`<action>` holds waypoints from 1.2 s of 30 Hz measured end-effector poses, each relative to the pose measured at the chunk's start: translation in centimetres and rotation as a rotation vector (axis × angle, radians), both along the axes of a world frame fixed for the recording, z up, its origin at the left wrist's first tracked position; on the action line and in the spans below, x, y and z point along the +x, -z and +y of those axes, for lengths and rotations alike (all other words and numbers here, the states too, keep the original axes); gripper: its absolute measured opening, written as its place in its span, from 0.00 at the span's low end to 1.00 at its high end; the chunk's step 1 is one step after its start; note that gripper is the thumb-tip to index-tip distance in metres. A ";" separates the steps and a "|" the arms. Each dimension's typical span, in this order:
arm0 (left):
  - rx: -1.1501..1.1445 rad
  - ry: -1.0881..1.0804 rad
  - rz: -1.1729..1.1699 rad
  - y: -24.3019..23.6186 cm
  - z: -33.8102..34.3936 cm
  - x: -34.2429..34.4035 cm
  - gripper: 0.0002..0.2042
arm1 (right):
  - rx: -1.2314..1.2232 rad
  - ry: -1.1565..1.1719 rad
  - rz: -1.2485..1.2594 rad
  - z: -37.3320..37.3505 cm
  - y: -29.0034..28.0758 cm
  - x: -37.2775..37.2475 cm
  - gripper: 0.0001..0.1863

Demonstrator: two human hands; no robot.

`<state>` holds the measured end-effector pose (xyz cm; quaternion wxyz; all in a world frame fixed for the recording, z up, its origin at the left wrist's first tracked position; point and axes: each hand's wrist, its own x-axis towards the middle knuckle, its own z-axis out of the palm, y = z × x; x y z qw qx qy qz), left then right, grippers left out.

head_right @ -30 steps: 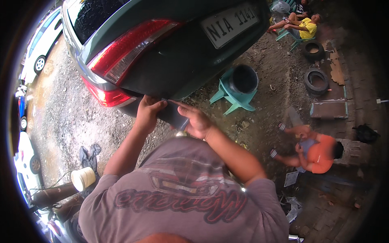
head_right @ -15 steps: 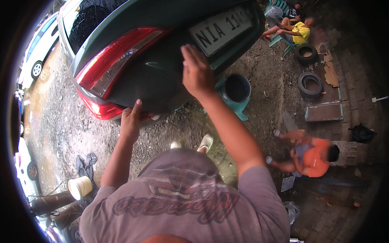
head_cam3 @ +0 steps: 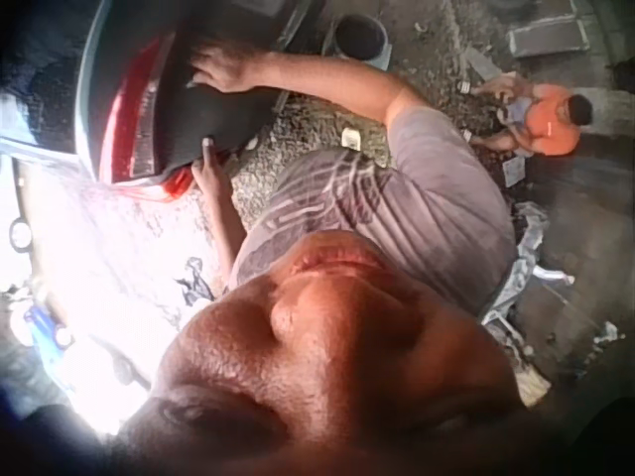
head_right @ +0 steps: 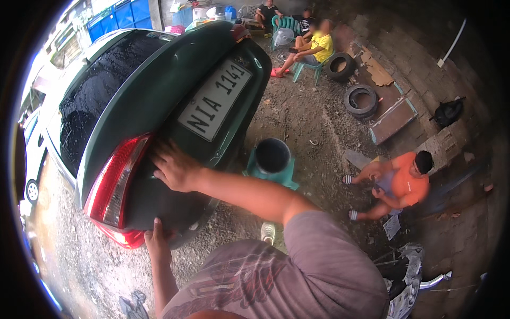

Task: The person sands the trunk of a car by hand using a piece of sandpaper dipped in water from a bucket.

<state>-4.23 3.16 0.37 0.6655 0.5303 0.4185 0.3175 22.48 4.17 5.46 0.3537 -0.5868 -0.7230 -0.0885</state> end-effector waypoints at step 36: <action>-0.044 0.085 -0.068 -1.3 0.4 -1.4 0.21 | -0.095 -0.057 -0.165 -2.0 -0.4 5.1 0.30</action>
